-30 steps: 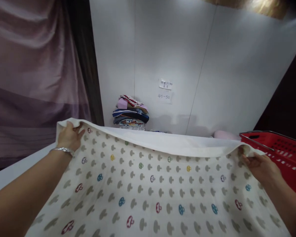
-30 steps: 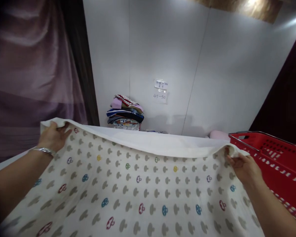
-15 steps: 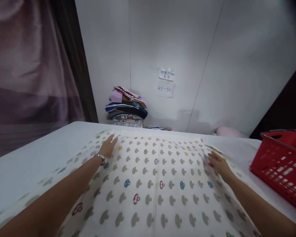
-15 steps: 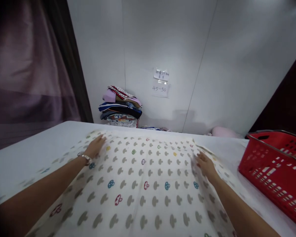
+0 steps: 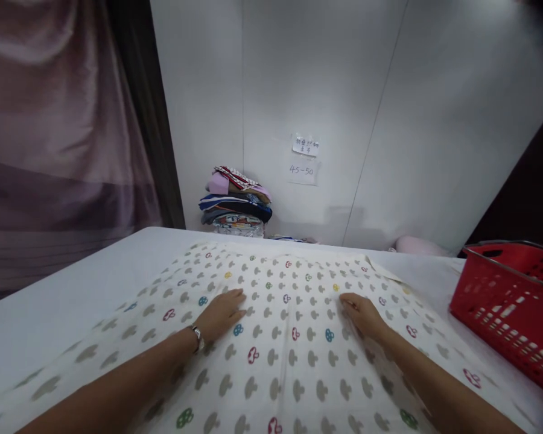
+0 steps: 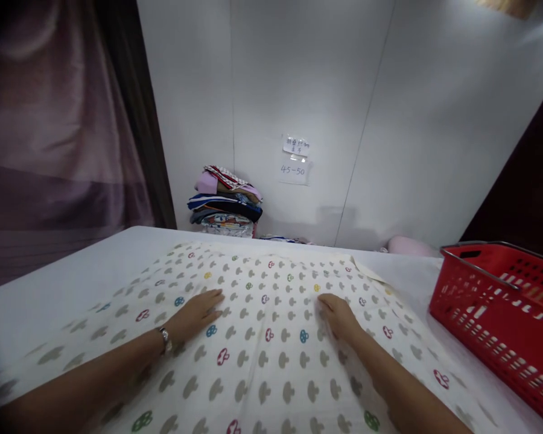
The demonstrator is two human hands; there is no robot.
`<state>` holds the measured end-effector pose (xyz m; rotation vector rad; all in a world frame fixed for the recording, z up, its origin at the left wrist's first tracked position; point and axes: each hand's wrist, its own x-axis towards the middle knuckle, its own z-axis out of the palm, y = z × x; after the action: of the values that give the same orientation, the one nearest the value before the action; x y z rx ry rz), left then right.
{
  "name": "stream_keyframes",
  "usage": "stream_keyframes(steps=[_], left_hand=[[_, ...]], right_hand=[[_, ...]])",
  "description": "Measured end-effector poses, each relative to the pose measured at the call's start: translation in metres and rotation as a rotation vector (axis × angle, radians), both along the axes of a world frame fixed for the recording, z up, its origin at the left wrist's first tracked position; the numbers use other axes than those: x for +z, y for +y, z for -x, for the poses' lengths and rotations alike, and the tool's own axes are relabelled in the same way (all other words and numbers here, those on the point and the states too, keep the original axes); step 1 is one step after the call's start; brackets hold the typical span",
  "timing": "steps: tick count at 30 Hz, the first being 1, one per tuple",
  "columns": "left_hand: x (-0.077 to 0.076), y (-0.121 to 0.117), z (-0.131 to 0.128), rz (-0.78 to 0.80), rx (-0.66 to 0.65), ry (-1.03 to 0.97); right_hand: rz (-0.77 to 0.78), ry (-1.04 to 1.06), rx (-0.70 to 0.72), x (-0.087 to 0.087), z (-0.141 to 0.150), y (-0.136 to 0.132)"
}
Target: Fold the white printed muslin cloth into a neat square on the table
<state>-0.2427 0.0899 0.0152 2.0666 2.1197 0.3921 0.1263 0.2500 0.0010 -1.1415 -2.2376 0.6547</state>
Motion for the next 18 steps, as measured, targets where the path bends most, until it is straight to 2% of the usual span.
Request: stream_keyframes(steps=[4, 8, 13, 18], left_hand=[[0.0, 0.017, 0.006, -0.083, 0.051, -0.007], [0.005, 0.049, 0.015, -0.191, 0.145, 0.051], [0.009, 0.098, 0.021, -0.227, 0.245, 0.098], [0.005, 0.137, 0.025, -0.109, 0.352, 0.169]], right_hand=[[-0.091, -0.113, -0.021, 0.014, 0.032, 0.028], [-0.115, -0.303, -0.053, 0.024, 0.075, 0.051], [-0.093, -0.369, -0.113, 0.018, 0.118, 0.085], [-0.051, -0.442, -0.196, 0.007, 0.137, 0.112]])
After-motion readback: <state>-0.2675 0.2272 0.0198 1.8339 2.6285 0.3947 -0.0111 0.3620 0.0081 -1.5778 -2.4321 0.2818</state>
